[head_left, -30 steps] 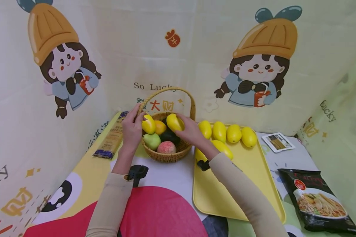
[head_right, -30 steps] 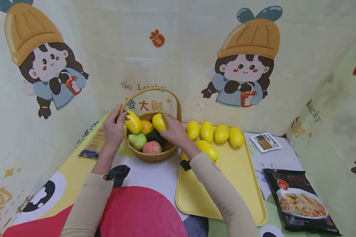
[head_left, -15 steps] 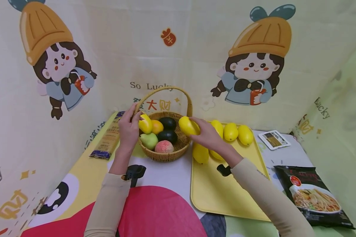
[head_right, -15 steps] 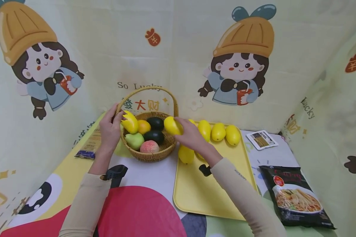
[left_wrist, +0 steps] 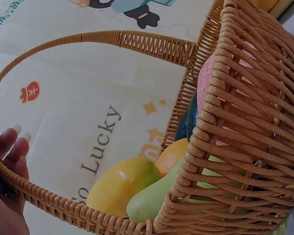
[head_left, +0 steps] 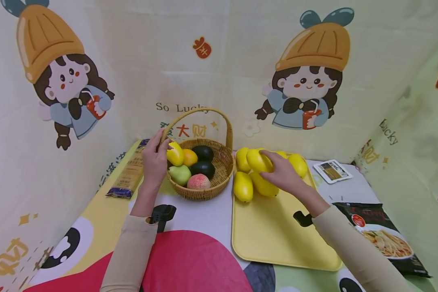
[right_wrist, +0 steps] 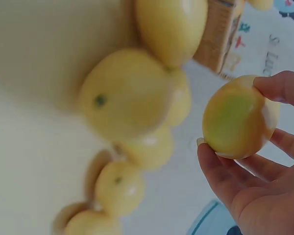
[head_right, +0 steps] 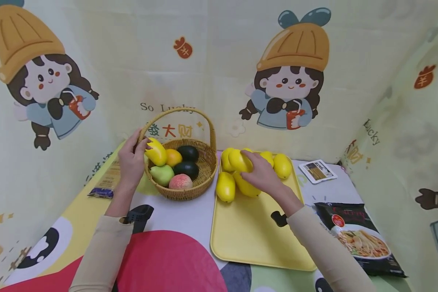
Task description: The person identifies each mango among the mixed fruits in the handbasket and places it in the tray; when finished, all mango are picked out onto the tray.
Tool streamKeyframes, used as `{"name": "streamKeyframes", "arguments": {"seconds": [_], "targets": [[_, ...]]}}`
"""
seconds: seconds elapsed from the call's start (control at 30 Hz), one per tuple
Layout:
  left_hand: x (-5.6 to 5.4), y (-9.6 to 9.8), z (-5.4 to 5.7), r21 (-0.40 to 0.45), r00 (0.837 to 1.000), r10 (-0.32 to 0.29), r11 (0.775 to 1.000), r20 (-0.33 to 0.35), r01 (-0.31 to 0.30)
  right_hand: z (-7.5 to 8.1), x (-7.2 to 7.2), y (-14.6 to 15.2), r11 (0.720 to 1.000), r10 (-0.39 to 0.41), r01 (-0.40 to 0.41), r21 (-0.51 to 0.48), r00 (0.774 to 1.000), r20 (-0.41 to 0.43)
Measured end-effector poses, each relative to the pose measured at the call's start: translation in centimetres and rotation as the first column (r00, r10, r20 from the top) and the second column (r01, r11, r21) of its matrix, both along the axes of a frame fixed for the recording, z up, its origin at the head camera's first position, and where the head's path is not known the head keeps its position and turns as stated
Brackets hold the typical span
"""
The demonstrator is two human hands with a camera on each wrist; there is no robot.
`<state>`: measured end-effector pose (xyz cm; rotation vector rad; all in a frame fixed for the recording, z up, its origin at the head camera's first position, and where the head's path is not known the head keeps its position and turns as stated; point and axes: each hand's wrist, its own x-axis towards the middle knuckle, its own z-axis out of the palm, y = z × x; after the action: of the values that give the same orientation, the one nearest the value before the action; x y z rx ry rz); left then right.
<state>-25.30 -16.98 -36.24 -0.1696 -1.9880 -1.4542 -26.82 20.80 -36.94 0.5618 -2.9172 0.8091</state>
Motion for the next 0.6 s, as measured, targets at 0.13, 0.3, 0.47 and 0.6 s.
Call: {"name": "streamKeyframes", "arguments": {"seconds": [0.13,0.3,0.47,0.6], "targets": [[-0.9,-0.6,-1.2,0.002,1.0,0.008,1.0,-0.003,-0.008,-0.6,0.0,2.2,0.999,-0.032,0.032,0.014,0.999,0.011],[-1.1,-0.8,-1.6,-0.018,1.0,0.016,1.0,-0.023,-0.017,-1.8,0.2,4.7,0.996,-0.073,0.073,0.043,0.997,-0.002],[-1.2,-0.8,-1.6,-0.026,0.999,0.018,0.999,-0.049,-0.019,-3.0,0.6,6.1,0.993,-0.095,0.095,0.067,0.995,0.0],[-1.3,-0.7,-1.5,-0.03,0.998,0.023,0.999,-0.057,-0.024,-3.9,1.0,6.6,0.99,-0.116,0.113,0.081,0.993,0.028]]}}
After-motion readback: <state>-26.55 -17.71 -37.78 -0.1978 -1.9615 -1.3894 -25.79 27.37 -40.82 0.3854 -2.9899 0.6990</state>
